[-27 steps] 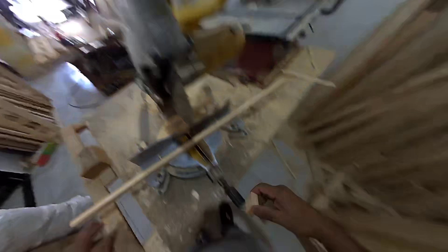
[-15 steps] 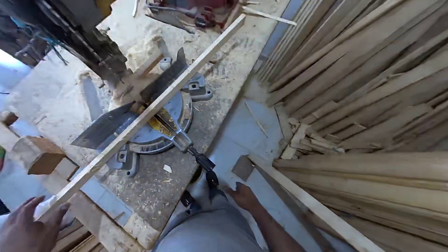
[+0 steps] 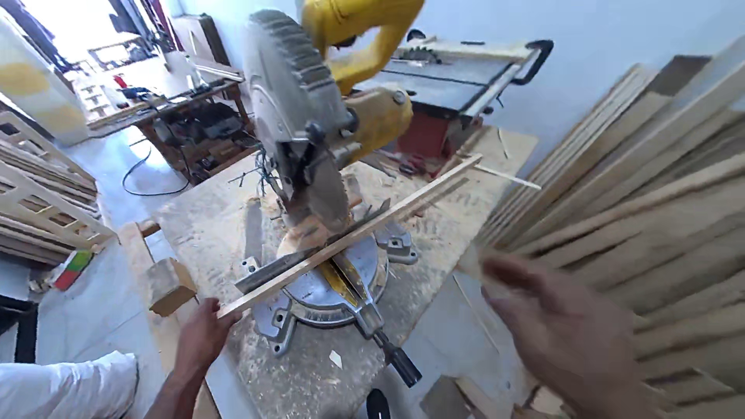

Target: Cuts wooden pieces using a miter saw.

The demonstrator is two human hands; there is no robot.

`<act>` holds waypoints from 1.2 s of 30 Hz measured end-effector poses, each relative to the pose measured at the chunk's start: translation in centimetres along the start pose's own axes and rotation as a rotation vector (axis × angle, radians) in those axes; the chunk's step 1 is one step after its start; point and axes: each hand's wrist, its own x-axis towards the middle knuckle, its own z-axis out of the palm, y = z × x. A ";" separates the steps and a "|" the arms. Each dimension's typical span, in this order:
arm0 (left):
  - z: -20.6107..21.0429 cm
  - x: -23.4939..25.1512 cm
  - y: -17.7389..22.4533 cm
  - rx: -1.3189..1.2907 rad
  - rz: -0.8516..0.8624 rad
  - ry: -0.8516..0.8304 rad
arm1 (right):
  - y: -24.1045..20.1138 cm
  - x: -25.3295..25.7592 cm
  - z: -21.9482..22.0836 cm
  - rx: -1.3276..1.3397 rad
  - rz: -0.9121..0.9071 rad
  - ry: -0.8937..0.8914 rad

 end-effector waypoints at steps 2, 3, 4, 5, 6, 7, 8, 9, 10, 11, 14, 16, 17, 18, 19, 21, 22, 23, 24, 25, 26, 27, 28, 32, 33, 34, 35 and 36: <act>1.4 0.7 2.5 -0.112 -0.003 0.047 | -4.0 7.0 -1.1 -0.139 -0.227 0.106; 1.9 0.9 3.5 -0.139 0.005 0.076 | -5.9 10.5 -1.3 -0.183 -0.324 0.146; 2.4 1.0 4.3 -0.163 0.016 0.108 | -7.6 13.9 -1.3 -0.224 -0.395 0.173; 3.0 1.3 4.7 -0.183 0.024 0.147 | -9.1 17.1 -1.1 -0.272 -0.421 0.160; 3.4 1.5 5.0 -0.206 0.028 0.179 | -10.4 20.2 -0.8 -0.325 -0.411 0.105; 3.6 1.7 5.0 -0.222 0.030 0.198 | -11.2 23.1 -0.3 -0.375 -0.386 0.029; 3.8 1.8 4.9 -0.230 0.029 0.211 | -11.7 25.8 0.5 -0.419 -0.359 -0.063; 3.9 1.8 4.6 -0.232 0.027 0.223 | -11.7 28.1 1.4 -0.454 -0.346 -0.144; 4.0 1.7 4.1 -0.224 0.020 0.236 | -11.5 29.9 2.3 -0.484 -0.343 -0.191; 4.1 1.5 3.7 -0.214 0.004 0.240 | -11.4 31.1 3.0 -0.516 -0.344 -0.207; 4.8 0.7 3.1 -0.214 -0.042 0.221 | -12.4 33.3 3.4 -0.607 -0.360 -0.277; 5.3 0.4 3.8 -0.251 -0.087 0.247 | -13.3 33.6 3.1 -0.632 -0.383 -0.360; 5.5 0.5 4.4 -0.275 -0.116 0.266 | -13.6 33.4 2.7 -0.650 -0.403 -0.410; 5.7 0.7 5.2 -0.288 -0.145 0.279 | -13.9 33.1 2.2 -0.680 -0.421 -0.476; 6.0 0.8 5.8 -0.297 -0.168 0.296 | -14.1 32.6 1.7 -0.706 -0.437 -0.554; 6.8 1.0 6.3 -0.327 -0.199 0.344 | -13.7 31.0 1.1 -0.721 -0.444 -0.708; 7.2 0.9 6.3 -0.350 -0.216 0.367 | -13.2 29.9 1.0 -0.719 -0.438 -0.783; 7.5 0.8 6.3 -0.373 -0.232 0.383 | -12.5 28.7 0.8 -0.714 -0.444 -0.845; 7.8 0.9 6.2 -0.394 -0.250 0.396 | -11.6 27.5 0.7 -0.702 -0.482 -0.864; 8.0 1.0 6.2 -0.407 -0.265 0.409 | -10.3 26.2 0.7 -0.675 -0.533 -0.832; 8.1 0.9 6.2 -0.416 -0.280 0.415 | -9.0 24.7 0.7 -0.656 -0.578 -0.773; 8.2 0.8 6.2 -0.422 -0.301 0.415 | -7.7 23.2 0.9 -0.635 -0.613 -0.692; 8.1 0.7 6.2 -0.426 -0.320 0.412 | -6.8 21.8 1.1 -0.609 -0.639 -0.612; 8.4 0.8 6.3 -0.402 -0.343 0.428 | -4.9 18.9 2.0 -0.525 -0.728 -0.432; 8.4 0.8 6.3 -0.394 -0.343 0.430 | -4.7 18.5 2.1 -0.519 -0.735 -0.414; 8.3 0.7 6.4 -0.382 -0.350 0.424 | -4.5 18.2 2.3 -0.521 -0.738 -0.402; 8.1 0.7 6.5 -0.364 -0.359 0.413 | -4.2 17.8 2.4 -0.522 -0.739 -0.388; 8.0 0.8 6.5 -0.344 -0.368 0.401 | -4.0 17.5 2.5 -0.525 -0.740 -0.373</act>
